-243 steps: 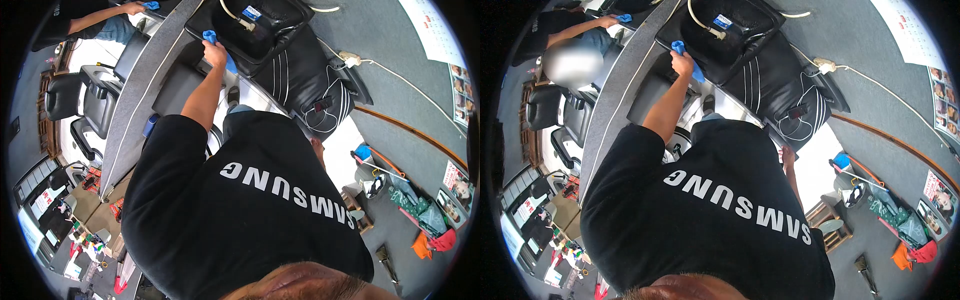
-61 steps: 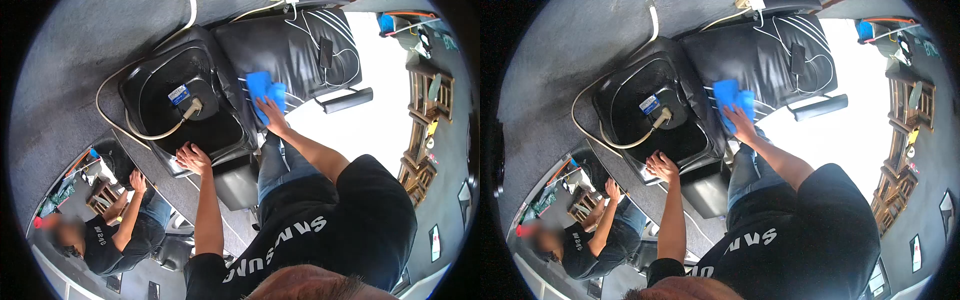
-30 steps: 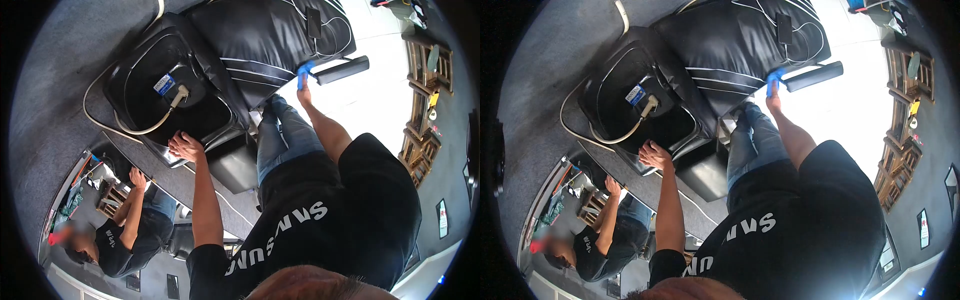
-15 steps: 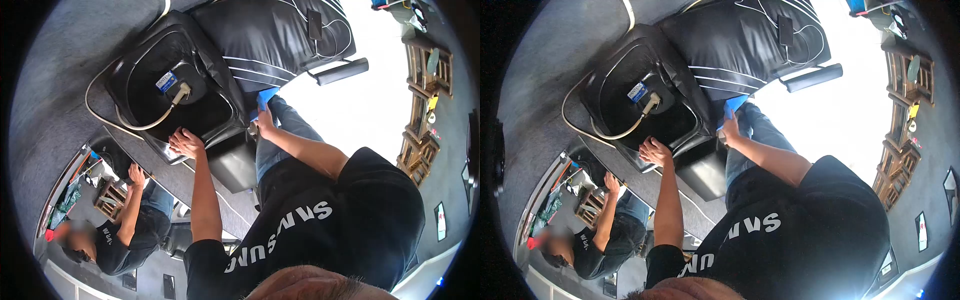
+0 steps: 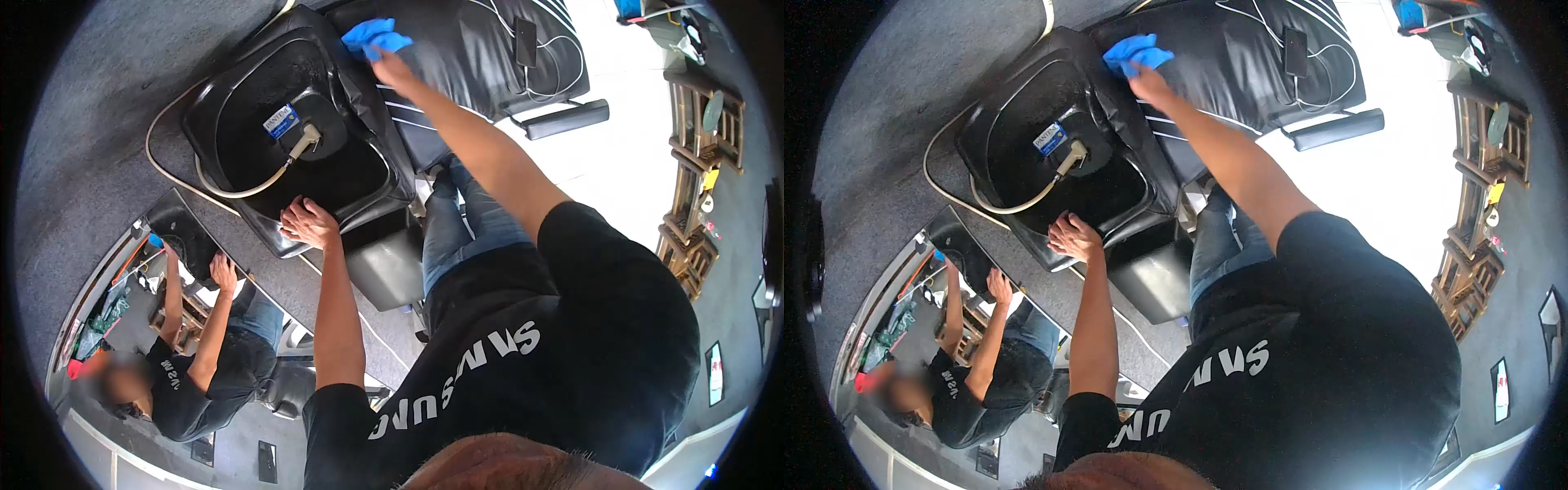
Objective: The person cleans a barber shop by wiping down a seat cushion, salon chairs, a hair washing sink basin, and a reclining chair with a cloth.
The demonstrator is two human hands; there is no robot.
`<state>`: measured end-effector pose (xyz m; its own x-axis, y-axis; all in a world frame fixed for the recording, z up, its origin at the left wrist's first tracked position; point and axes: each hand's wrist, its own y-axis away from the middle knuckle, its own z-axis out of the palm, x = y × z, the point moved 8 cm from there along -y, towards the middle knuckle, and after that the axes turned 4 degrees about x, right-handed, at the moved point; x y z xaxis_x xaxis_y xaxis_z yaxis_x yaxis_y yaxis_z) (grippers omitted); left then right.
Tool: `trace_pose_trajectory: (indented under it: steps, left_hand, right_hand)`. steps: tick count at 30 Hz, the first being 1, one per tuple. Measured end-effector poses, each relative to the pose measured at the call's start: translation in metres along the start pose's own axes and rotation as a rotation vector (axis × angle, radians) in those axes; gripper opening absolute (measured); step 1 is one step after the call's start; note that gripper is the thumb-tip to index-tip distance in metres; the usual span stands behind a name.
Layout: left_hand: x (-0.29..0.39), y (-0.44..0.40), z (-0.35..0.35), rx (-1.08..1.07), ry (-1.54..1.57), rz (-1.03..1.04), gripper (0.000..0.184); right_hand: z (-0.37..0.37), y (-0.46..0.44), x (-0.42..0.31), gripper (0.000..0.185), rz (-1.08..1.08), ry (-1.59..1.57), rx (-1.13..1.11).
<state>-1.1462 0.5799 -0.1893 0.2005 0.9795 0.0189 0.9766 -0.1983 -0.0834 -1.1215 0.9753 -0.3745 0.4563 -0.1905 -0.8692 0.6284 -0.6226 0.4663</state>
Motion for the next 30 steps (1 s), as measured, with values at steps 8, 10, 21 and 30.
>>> trace_pose_trajectory:
  steps: [8,10,21,30]
  left_hand:
    - [-0.003,0.001,0.004,-0.017,0.005,-0.015,0.041]
    - [-0.003,0.0,0.003,-0.053,0.011,-0.032,0.041]
    - [-0.004,0.0,0.003,-0.033,0.014,-0.049,0.04]
    - [-0.001,-0.001,-0.002,-0.001,0.004,-0.028,0.037]
  right_hand:
    - [-0.026,0.26,0.081,0.045,0.001,0.258,0.07]
    - [-0.033,0.288,0.111,0.043,0.173,0.35,-0.166]
    - [-0.088,-0.002,-0.046,0.064,0.029,-0.6,0.131]
    - [0.021,-0.102,-0.067,0.058,-0.237,0.366,0.055]
